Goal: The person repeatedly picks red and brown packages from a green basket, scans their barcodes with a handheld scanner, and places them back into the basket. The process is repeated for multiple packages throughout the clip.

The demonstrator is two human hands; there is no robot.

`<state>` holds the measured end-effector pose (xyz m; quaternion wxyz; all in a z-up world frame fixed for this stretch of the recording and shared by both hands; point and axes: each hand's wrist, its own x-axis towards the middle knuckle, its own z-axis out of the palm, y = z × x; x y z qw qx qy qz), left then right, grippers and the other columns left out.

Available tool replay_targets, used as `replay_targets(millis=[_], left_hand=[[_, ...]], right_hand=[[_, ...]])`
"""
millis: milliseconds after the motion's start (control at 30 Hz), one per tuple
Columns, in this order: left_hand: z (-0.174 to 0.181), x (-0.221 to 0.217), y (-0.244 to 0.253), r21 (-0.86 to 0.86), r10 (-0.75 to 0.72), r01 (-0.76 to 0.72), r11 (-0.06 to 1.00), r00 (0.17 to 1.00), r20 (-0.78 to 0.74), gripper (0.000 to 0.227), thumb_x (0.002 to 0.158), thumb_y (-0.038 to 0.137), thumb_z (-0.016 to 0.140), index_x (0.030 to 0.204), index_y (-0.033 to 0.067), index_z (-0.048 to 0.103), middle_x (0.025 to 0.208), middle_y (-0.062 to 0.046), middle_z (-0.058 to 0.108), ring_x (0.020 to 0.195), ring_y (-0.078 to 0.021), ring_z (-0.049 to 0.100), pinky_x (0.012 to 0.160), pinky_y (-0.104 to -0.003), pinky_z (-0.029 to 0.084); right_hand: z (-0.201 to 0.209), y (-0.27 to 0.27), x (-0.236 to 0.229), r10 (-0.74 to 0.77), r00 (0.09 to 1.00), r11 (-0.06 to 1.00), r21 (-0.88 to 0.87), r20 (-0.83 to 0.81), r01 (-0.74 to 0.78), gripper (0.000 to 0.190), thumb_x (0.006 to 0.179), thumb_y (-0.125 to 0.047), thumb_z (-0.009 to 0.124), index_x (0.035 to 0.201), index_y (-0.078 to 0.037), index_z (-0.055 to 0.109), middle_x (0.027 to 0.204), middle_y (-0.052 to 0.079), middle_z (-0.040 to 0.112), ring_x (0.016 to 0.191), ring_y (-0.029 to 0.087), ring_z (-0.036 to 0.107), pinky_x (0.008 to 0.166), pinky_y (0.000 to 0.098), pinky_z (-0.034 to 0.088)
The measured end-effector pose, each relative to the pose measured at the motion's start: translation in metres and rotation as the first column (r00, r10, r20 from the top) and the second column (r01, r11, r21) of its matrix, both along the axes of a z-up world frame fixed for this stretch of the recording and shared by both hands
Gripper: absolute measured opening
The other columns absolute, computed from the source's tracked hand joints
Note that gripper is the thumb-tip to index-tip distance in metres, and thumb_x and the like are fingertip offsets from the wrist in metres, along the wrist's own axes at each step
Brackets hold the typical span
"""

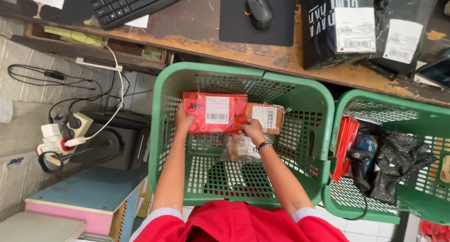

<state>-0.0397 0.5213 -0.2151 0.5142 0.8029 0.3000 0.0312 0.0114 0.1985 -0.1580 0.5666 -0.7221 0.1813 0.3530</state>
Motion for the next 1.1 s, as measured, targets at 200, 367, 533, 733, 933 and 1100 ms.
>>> replay_targets(millis=[200, 367, 533, 733, 933, 1100], left_hand=[[-0.006, 0.007, -0.006, -0.093, -0.034, 0.049, 0.995, 0.987, 0.157, 0.091, 0.073, -0.007, 0.061, 0.156, 0.0118, 0.029, 0.148, -0.021, 0.051, 0.134, -0.0348, 0.054, 0.11, -0.04, 0.043], [0.007, 0.003, -0.009, -0.033, -0.156, 0.153, 0.988, 0.98, -0.123, 0.082, 0.079, 0.0, 0.068, 0.156, 0.0178, 0.044, 0.144, -0.02, 0.052, 0.132, -0.0354, 0.053, 0.109, -0.04, 0.044], [-0.019, 0.004, -0.005, 0.063, -0.229, 0.234, 0.97, 0.971, -0.074, 0.06, 0.084, 0.007, 0.071, 0.142, 0.0079, 0.059, 0.145, -0.019, 0.054, 0.136, -0.0363, 0.052, 0.115, -0.04, 0.041], [-0.025, 0.006, -0.002, 0.05, -0.236, 0.242, 0.969, 0.967, -0.093, 0.066, 0.083, 0.01, 0.07, 0.146, 0.0025, 0.052, 0.149, -0.02, 0.05, 0.138, -0.0369, 0.048, 0.115, -0.04, 0.039], [-0.025, 0.006, -0.003, 0.106, -0.243, 0.257, 0.961, 0.961, -0.129, 0.074, 0.079, 0.016, 0.078, 0.147, 0.0065, 0.051, 0.157, -0.028, 0.033, 0.144, -0.0437, 0.037, 0.118, -0.043, 0.033], [-0.024, 0.006, -0.013, 0.126, -0.214, 0.231, 0.965, 0.968, -0.134, 0.079, 0.074, 0.018, 0.084, 0.147, 0.017, 0.053, 0.16, -0.029, 0.023, 0.147, -0.0477, 0.028, 0.12, -0.049, 0.029]], right_hand=[[-0.005, 0.017, -0.002, -0.019, 0.999, 0.994, -0.104, 0.042, 0.023, 0.035, 0.087, 0.005, 0.062, 0.121, 0.006, 0.069, 0.085, 0.011, 0.075, 0.062, 0.013, 0.069, 0.053, 0.0272, 0.054], [-0.011, 0.028, -0.003, -0.021, 0.997, 0.983, -0.179, 0.079, 0.034, 0.042, 0.085, 0.008, 0.06, 0.126, 0.005, 0.066, 0.091, 0.011, 0.077, 0.07, 0.015, 0.074, 0.058, 0.0272, 0.058], [-0.015, 0.032, -0.005, -0.035, 0.997, 0.98, -0.191, 0.073, 0.048, 0.044, 0.086, 0.01, 0.057, 0.129, 0.005, 0.065, 0.09, 0.013, 0.078, 0.071, 0.015, 0.074, 0.061, 0.027, 0.058], [-0.028, 0.031, -0.006, -0.052, 0.998, 0.978, -0.203, 0.04, 0.059, 0.05, 0.087, 0.011, 0.054, 0.136, 0.004, 0.06, 0.093, 0.015, 0.078, 0.076, 0.016, 0.076, 0.066, 0.0257, 0.06], [-0.044, 0.029, -0.012, -0.115, 0.993, 0.988, -0.102, 0.007, 0.115, 0.052, 0.087, 0.006, 0.052, 0.138, 0.005, 0.057, 0.1, 0.016, 0.075, 0.083, 0.021, 0.077, 0.072, 0.0294, 0.062], [-0.048, 0.026, -0.013, -0.139, 0.989, 0.989, -0.054, -0.048, 0.136, 0.051, 0.089, 0.0, 0.056, 0.14, 0.002, 0.055, 0.106, 0.017, 0.072, 0.083, 0.022, 0.073, 0.072, 0.0333, 0.062]])
